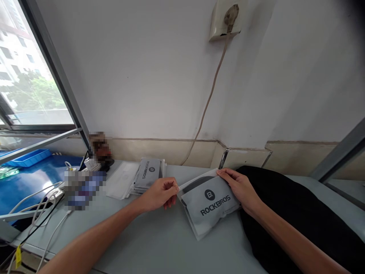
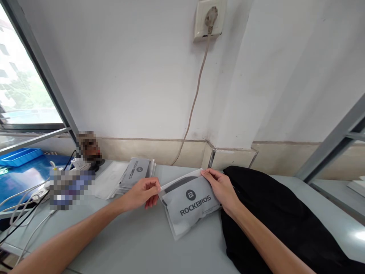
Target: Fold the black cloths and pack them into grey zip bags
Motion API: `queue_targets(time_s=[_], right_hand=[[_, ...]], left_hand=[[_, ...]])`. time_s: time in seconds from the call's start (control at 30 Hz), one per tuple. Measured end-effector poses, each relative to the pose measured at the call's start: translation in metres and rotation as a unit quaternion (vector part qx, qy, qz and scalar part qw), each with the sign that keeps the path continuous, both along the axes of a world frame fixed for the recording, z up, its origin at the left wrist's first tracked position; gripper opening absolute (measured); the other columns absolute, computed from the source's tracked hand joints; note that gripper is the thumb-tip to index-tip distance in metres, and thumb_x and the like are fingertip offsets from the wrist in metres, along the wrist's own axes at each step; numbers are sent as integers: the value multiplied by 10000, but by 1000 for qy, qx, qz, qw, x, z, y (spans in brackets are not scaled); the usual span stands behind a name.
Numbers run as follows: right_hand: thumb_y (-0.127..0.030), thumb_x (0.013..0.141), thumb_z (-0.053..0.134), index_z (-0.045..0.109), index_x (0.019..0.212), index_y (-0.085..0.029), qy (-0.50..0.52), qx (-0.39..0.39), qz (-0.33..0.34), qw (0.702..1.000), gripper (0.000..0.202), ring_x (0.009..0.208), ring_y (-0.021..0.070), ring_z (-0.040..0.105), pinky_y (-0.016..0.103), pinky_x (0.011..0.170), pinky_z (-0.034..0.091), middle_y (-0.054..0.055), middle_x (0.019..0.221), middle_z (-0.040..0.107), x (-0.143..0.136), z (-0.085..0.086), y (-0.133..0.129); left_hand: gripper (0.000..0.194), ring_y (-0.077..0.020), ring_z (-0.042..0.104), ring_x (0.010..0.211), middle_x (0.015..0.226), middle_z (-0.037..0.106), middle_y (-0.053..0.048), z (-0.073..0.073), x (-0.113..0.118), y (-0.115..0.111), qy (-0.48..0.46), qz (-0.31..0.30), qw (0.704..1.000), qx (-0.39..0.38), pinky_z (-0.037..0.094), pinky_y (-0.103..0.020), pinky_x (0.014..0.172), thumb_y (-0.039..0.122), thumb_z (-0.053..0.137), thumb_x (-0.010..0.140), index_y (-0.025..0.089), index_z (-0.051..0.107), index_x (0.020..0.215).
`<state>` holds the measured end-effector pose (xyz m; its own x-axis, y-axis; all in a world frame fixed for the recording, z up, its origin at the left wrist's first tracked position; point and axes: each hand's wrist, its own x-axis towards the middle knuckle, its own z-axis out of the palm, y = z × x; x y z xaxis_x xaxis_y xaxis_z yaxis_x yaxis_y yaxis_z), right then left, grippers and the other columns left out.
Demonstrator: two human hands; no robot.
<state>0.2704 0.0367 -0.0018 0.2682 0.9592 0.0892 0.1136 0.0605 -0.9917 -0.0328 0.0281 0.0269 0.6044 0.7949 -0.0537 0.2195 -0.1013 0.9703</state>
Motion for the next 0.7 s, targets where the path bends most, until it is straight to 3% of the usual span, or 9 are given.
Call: queue_targets(time_s=[0.2,0.4,0.47,0.53,0.63,0.7], right_hand=[[-620,667,843,682,761,-224,105,1,-48,993,438,612,136,462,237,505,384,-43,657,561,-4,-1,-3],[-689,620,867,605,800,-255,193,-1,-46,980,537,636,146,522,245,534,471,-52,687,590,-25,-9,-10],[-675,638,880,593,795,-253,205,5,-7,979,534,675,151,551,261,597,514,-46,720,616,-36,-5,-17],[-621,701,882,608,810,-246,206,17,61,977,477,761,164,591,285,704,551,-31,787,646,-44,1,-24],[-525,801,857,607,824,-236,170,13,225,959,383,929,199,638,354,888,559,-2,922,680,-50,12,-35],[-482,805,867,645,911,-234,126,-28,324,937,349,967,219,658,388,918,551,13,980,699,-51,15,-40]], left_hand=[[423,-118,569,524,738,648,4,2,1,-1,-26,54,998,-9,432,-215,416,629,545,969,207,558,956],[500,-210,728,831,1108,726,-118,1,6,-11,-34,-46,997,-55,590,-303,633,616,709,889,177,682,1128],[524,-247,742,904,1169,732,-146,1,9,-11,-73,-31,995,-54,605,-333,674,631,680,908,170,694,1158],[572,-272,745,928,1160,738,-169,0,10,-7,-118,31,991,-47,615,-361,697,669,635,922,144,697,1141],[595,-276,731,985,1176,734,-173,1,9,1,-166,145,974,-56,619,-376,769,695,618,922,138,679,1120],[554,-266,708,1072,1260,712,-150,2,6,4,-170,179,967,-71,607,-363,839,651,670,913,173,646,1193]])
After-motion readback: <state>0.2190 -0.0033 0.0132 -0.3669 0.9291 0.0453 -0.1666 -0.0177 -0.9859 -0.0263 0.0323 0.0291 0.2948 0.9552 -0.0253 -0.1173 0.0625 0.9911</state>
